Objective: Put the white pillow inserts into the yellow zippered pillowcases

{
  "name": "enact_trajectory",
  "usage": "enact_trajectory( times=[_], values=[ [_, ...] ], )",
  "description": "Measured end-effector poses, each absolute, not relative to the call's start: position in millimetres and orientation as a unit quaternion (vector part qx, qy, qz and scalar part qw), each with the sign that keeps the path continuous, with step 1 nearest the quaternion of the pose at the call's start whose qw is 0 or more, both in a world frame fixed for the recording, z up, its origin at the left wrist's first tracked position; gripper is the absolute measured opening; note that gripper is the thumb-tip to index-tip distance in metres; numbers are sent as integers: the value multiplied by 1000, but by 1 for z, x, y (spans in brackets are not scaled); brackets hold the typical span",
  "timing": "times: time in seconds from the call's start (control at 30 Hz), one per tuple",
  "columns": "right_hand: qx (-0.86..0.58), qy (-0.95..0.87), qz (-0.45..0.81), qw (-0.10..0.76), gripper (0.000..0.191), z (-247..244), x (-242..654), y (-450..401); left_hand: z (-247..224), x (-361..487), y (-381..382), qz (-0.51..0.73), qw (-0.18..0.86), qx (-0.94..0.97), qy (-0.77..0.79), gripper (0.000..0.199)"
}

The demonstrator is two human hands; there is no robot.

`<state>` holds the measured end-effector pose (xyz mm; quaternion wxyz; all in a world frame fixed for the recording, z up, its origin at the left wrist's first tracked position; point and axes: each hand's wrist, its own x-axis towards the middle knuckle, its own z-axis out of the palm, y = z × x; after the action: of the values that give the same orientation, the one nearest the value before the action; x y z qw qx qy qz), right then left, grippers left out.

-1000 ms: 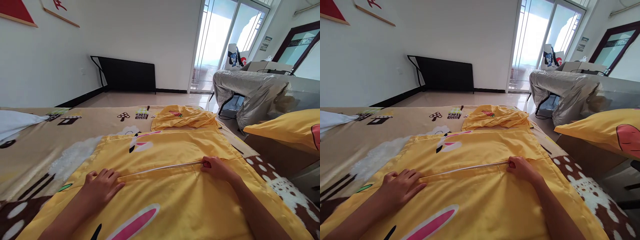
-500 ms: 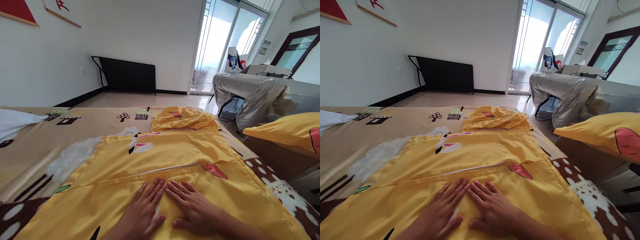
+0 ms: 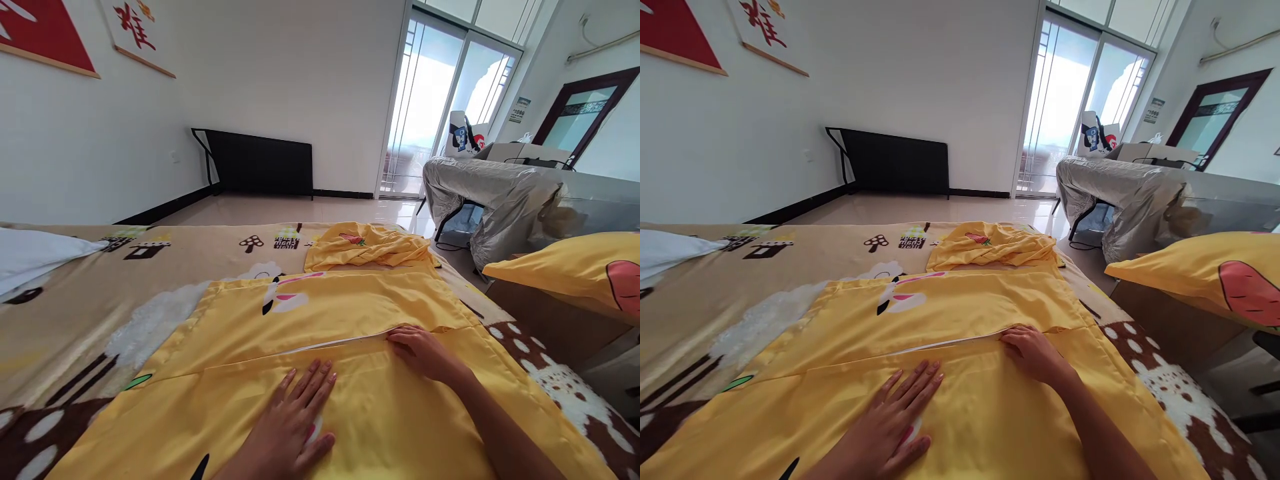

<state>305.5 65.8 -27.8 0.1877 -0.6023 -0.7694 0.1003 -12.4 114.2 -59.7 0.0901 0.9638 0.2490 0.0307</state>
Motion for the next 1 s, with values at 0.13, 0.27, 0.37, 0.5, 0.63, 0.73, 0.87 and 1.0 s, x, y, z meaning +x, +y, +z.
enact_trajectory(
  times=[0.13, 0.27, 0.37, 0.5, 0.63, 0.73, 0.87, 1.0],
  values=[
    [-650, -737, 61, 176, 29, -33, 312, 69, -56, -12, 114, 40, 85, 966, 242, 69],
    [-659, -719, 19, 221, 25, -34, 312, 68, -55, -13, 114, 34, 80, 966, 244, 69],
    [-633, -732, -1, 251, 23, -35, 307, 67, -55, -12, 113, 37, 66, 966, 248, 67],
    [-612, -759, 46, 217, 23, -35, 298, 66, -55, -12, 114, 40, 38, 968, 245, 64],
    [-643, -739, 58, 195, 24, -34, 297, 66, -58, -26, 132, 70, 0, 954, 290, 54],
    [-645, -735, 70, 198, 21, -34, 299, 67, -61, -44, 154, 127, -18, 917, 379, 44],
    [-649, -727, 92, 207, 12, -33, 301, 68, -58, -61, 175, 177, 17, 874, 451, 36],
    [-658, -714, 103, 216, 7, -35, 300, 69, -57, -64, 179, 199, 30, 859, 470, 31]
  ],
)
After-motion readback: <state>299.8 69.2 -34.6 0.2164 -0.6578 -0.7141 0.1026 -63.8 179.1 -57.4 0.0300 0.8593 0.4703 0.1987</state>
